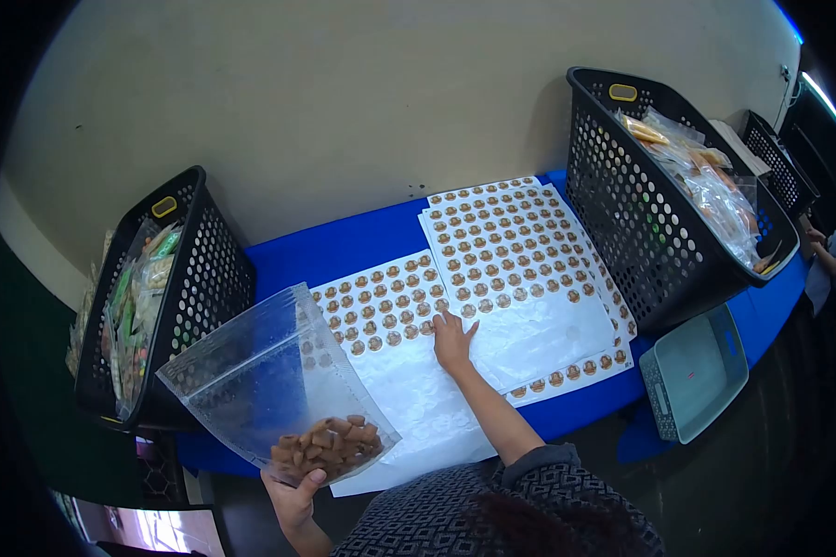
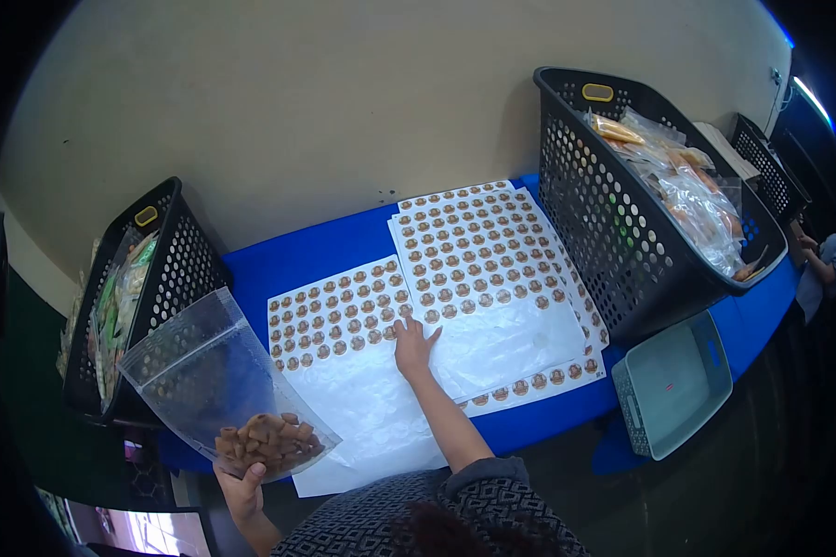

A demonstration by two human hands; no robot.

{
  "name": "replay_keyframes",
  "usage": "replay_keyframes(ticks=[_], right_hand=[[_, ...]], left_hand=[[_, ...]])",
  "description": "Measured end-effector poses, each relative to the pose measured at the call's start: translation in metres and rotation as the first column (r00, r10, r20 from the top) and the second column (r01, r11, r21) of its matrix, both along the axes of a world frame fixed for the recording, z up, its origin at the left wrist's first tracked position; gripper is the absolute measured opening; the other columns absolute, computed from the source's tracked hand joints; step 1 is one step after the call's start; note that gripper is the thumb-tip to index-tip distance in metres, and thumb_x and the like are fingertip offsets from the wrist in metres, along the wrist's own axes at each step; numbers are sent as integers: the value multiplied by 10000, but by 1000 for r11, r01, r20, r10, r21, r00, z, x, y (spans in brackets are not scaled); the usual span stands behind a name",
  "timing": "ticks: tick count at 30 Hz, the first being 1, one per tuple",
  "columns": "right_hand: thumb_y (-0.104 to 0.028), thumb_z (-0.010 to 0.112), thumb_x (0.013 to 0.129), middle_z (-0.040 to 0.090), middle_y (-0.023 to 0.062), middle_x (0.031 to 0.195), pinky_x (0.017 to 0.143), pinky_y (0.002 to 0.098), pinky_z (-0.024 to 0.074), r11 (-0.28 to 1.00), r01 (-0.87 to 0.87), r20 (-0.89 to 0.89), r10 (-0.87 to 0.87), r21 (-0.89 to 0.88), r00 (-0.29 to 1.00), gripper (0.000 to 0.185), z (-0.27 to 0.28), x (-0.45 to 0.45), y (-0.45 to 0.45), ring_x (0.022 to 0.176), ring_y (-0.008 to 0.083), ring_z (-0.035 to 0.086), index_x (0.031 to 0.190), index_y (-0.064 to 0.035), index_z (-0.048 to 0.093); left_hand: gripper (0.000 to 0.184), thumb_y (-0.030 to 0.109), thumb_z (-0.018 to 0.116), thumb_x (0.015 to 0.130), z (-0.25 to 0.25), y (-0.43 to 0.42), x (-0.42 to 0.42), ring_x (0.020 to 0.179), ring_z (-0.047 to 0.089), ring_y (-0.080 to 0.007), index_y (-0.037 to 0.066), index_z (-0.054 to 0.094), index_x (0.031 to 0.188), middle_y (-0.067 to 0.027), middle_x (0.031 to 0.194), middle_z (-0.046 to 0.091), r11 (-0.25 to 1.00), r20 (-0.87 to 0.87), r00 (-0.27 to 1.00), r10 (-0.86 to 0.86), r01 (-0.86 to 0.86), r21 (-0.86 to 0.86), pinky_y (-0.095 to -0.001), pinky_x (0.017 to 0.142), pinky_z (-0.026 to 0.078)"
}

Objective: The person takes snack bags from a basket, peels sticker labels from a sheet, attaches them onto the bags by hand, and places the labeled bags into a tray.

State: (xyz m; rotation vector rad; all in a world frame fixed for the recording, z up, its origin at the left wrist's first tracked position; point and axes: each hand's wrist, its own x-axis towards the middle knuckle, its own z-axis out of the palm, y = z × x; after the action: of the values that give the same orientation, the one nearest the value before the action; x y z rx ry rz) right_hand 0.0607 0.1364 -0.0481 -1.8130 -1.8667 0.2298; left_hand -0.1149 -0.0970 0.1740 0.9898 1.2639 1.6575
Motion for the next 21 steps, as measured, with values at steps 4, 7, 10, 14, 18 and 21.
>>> replay_keyframes(ticks=[4,7,10,14,18,21], right_hand=[[-84,486,774,505,51,992,862,689,120,975,-111,-298,49,-194,953,151,19,16,13,988,222,460,924,-103,498],[-76,517,744,521,72,849,885,625,189,974,-128,-481,23,-188,876,114,12,24,19,920,244,500,858,-72,509],[-90,519,750,545,80,773,858,447,341,970,-207,-663,71,-129,745,61,12,32,20,831,214,536,787,-43,533],[-131,532,770,572,82,767,694,278,421,958,-234,-845,-16,-167,535,122,12,40,21,725,151,538,745,-12,540],[-141,533,791,565,49,766,644,262,426,928,-282,-935,-146,-242,322,128,6,47,29,687,119,518,800,-13,537],[-140,528,802,550,30,755,636,255,423,901,-342,-964,-259,-265,64,125,10,54,26,687,103,499,804,-15,522]], left_hand=[[527,98,728,587,2,3,1,861,539,-179,-53,458,1014,-111,926,551,1000,18,1000,-13,13,1,-298,807,410],[522,99,728,585,-2,4,-2,860,539,-179,-49,461,1009,-110,926,550,1000,18,1000,-17,17,-7,-296,810,407],[519,92,729,580,-5,4,-7,859,539,-180,-48,463,1003,-108,925,549,1000,9,1000,-27,27,-10,-295,807,409],[520,85,731,575,-2,4,-5,860,539,-180,-48,464,1001,-107,922,548,1000,5,1000,-26,26,-8,-297,807,410],[512,76,730,575,-1,5,-5,862,540,-184,-51,468,997,-108,926,547,1000,23,999,-25,26,-6,-303,811,412],[511,70,728,576,-1,6,-6,863,540,-186,-54,469,999,-109,929,547,999,29,999,-36,36,-4,-305,812,412]])
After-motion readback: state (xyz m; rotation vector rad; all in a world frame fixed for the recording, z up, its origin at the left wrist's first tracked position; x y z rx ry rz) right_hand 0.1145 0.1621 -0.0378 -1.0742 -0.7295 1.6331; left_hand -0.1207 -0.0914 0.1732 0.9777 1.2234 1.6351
